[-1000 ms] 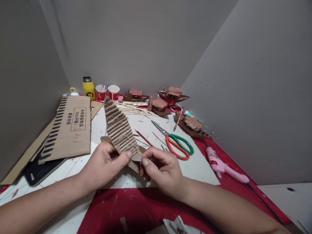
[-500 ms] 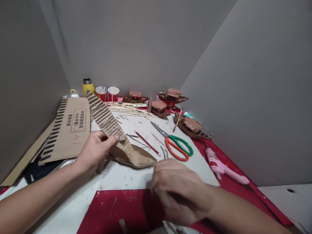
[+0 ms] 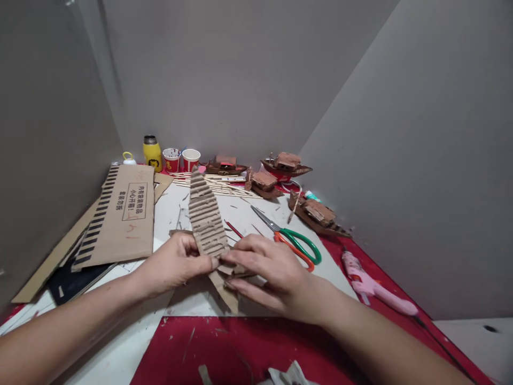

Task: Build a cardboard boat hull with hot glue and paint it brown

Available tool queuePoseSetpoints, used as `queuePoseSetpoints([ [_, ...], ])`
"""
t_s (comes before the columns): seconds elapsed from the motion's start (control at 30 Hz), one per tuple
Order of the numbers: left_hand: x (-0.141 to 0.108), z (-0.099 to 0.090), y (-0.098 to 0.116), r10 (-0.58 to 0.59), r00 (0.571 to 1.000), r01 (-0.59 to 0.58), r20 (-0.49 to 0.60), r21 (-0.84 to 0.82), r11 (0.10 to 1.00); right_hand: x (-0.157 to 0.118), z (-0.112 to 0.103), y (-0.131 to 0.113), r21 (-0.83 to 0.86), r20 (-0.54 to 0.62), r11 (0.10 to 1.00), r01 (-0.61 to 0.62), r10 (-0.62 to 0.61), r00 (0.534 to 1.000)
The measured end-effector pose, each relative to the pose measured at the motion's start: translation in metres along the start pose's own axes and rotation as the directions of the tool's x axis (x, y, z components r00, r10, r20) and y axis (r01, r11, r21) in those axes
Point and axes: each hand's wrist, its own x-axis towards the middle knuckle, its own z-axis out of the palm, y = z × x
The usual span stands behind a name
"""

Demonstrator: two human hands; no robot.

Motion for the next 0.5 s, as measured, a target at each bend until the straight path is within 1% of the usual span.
queuePoseSetpoints([
  [0.07,0.000,0.002,-0.001,0.020,0.999,-0.019,0.030,-0.035,0.999,0.004,0.012,0.006,-0.005,0.021,0.999,0.042,-0.042,0.999],
  [0.13,0.001,0.003,-0.008,0.013,1.000,-0.012,0.024,-0.069,0.998,0.003,0.018,0.009,-0.018,-0.007,0.996,0.084,-0.084,0.996],
  [0.17,0.002,0.004,-0.013,-0.002,1.000,0.004,0.025,-0.083,0.997,0.002,0.020,0.009,-0.022,-0.024,0.995,0.101,-0.102,0.995],
  [0.2,0.002,0.005,-0.019,-0.046,0.999,0.048,0.015,-0.112,0.993,0.000,0.022,0.009,-0.027,-0.040,0.992,0.121,-0.122,0.992],
  [0.23,0.002,0.006,-0.025,-0.095,0.995,0.098,0.027,-0.144,0.985,-0.001,0.023,0.008,-0.034,-0.044,0.993,0.117,-0.118,0.992],
  [0.33,0.005,0.011,-0.037,-0.099,0.995,0.102,0.033,-0.116,0.988,-0.003,0.028,0.007,-0.055,-0.046,0.994,0.096,-0.098,0.994],
  [0.37,0.006,0.013,-0.040,-0.106,0.994,0.110,0.038,-0.126,0.986,-0.003,0.030,0.007,-0.064,-0.065,0.994,0.091,-0.095,0.993],
  [0.43,0.007,0.016,-0.041,-0.071,0.997,0.072,0.012,-0.156,0.985,-0.003,0.035,0.009,-0.090,-0.094,0.988,0.127,-0.135,0.986],
  [0.5,0.007,0.018,-0.041,0.011,1.000,-0.013,-0.010,-0.175,0.985,-0.004,0.040,0.012,-0.110,-0.137,0.979,0.174,-0.189,0.972],
])
